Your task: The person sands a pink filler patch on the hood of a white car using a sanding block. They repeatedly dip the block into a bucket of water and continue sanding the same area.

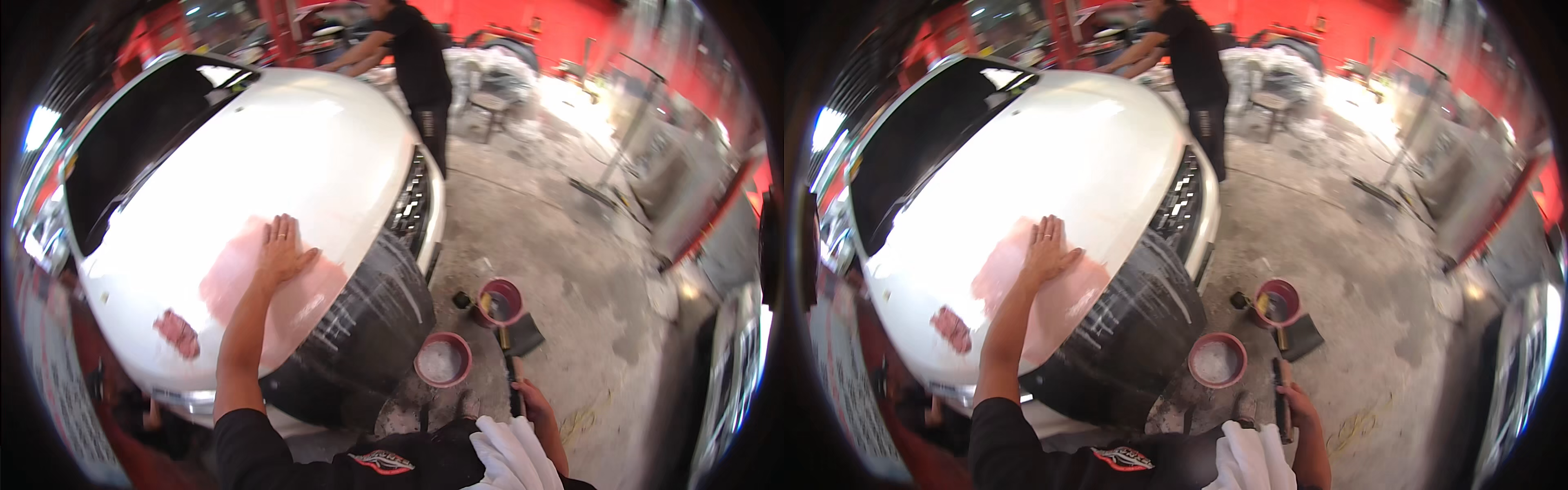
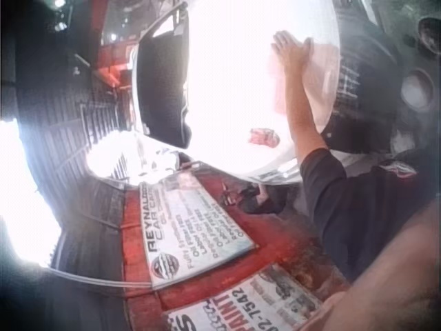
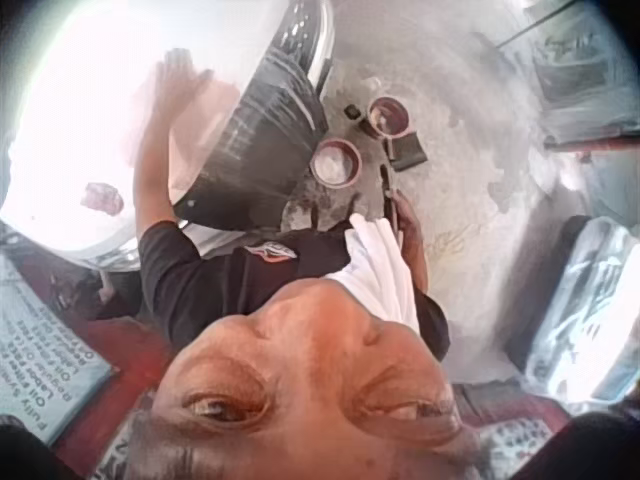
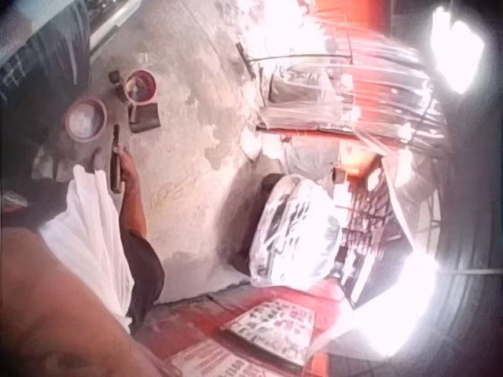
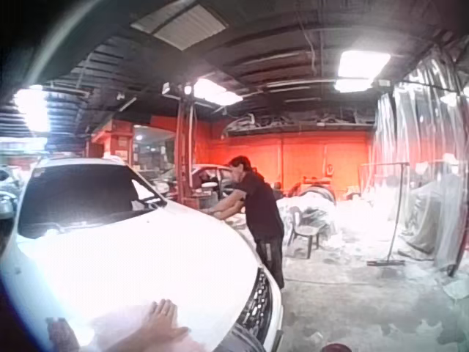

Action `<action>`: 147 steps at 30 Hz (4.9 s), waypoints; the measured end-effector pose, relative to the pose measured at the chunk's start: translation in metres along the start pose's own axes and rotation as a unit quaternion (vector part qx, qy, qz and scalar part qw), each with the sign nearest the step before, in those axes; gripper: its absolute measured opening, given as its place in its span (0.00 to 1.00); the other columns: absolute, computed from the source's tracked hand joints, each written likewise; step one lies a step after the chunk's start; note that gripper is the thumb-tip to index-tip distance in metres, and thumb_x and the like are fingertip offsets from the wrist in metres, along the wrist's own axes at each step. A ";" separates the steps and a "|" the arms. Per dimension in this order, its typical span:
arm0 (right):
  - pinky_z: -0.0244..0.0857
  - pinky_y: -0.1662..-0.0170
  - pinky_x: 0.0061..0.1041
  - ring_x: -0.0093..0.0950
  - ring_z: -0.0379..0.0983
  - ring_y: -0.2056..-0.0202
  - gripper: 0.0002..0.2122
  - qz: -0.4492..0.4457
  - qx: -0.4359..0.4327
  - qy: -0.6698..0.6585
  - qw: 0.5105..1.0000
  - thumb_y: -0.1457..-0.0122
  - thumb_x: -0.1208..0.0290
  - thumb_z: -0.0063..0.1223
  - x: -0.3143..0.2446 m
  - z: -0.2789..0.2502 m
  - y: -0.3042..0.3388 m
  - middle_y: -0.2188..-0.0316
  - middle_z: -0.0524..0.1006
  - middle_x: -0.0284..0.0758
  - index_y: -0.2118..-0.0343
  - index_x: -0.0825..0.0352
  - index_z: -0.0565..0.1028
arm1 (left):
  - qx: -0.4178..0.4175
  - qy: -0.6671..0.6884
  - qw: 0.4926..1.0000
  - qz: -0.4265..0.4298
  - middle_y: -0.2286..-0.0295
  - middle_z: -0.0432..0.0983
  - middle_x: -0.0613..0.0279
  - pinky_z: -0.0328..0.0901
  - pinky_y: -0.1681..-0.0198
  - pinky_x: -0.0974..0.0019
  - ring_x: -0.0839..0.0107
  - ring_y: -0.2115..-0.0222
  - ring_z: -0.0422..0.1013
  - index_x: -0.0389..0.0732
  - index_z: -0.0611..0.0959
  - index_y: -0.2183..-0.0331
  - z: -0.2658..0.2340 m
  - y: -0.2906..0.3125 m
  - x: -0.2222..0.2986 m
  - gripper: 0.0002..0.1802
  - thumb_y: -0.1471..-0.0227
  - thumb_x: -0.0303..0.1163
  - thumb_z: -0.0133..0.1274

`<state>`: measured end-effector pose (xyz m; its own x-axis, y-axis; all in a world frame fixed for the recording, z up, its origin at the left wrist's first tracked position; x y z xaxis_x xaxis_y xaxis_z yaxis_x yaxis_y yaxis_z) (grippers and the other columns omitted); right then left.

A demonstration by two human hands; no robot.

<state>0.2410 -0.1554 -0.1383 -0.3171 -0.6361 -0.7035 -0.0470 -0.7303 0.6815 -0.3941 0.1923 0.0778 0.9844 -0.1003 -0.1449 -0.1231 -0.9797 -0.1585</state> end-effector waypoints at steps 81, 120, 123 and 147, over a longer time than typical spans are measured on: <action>0.73 0.72 0.31 0.28 0.75 0.73 0.26 -0.133 -0.072 -0.030 0.988 0.41 0.71 0.59 0.076 0.193 0.114 0.67 0.76 0.34 0.39 0.58 0.66 | 0.021 0.001 0.993 0.114 0.30 0.51 0.37 0.41 0.25 0.47 0.46 0.28 0.46 0.25 0.58 0.32 -0.016 0.170 -0.111 0.54 0.35 0.68 0.38; 0.82 0.69 0.28 0.28 0.79 0.58 0.32 -0.209 -0.155 0.049 0.964 0.39 0.73 0.50 0.016 0.353 0.067 0.45 0.73 0.38 0.30 0.63 0.59 | 0.053 0.220 0.974 0.020 0.32 0.58 0.39 0.44 0.26 0.43 0.49 0.29 0.52 0.41 0.73 0.35 -0.041 0.291 -0.093 0.41 0.40 0.58 0.56; 0.77 0.50 0.32 0.34 0.75 0.48 0.38 -0.289 -0.156 0.167 0.929 0.39 0.73 0.50 -0.011 0.389 0.061 0.30 0.63 0.39 0.25 0.63 0.52 | 0.195 0.106 0.968 -0.120 0.35 0.62 0.38 0.45 0.28 0.37 0.43 0.30 0.53 0.44 0.77 0.38 -0.082 0.306 -0.171 0.39 0.41 0.59 0.58; 0.60 0.36 0.52 0.54 0.65 0.39 0.23 -0.644 -0.147 0.587 0.468 0.35 0.67 0.51 -0.051 0.712 0.050 0.40 0.69 0.56 0.37 0.64 0.70 | 0.203 0.260 0.938 -0.104 0.74 0.83 0.47 0.73 0.63 0.46 0.48 0.72 0.80 0.41 0.82 0.71 -0.107 0.142 -0.130 0.16 0.41 0.44 0.55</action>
<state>-0.4198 0.0182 0.0749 0.5416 0.8066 -0.2367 0.7038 -0.5891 -0.3971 -0.5263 0.0479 0.1785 0.9078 -0.0888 0.4100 0.1446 -0.8511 -0.5047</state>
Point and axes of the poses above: each hand's wrist, its own y-axis away from the middle knuckle, its own z-axis out of the palm, x = y × z, the point moved 6 cm from there along -y, towards the middle knuckle
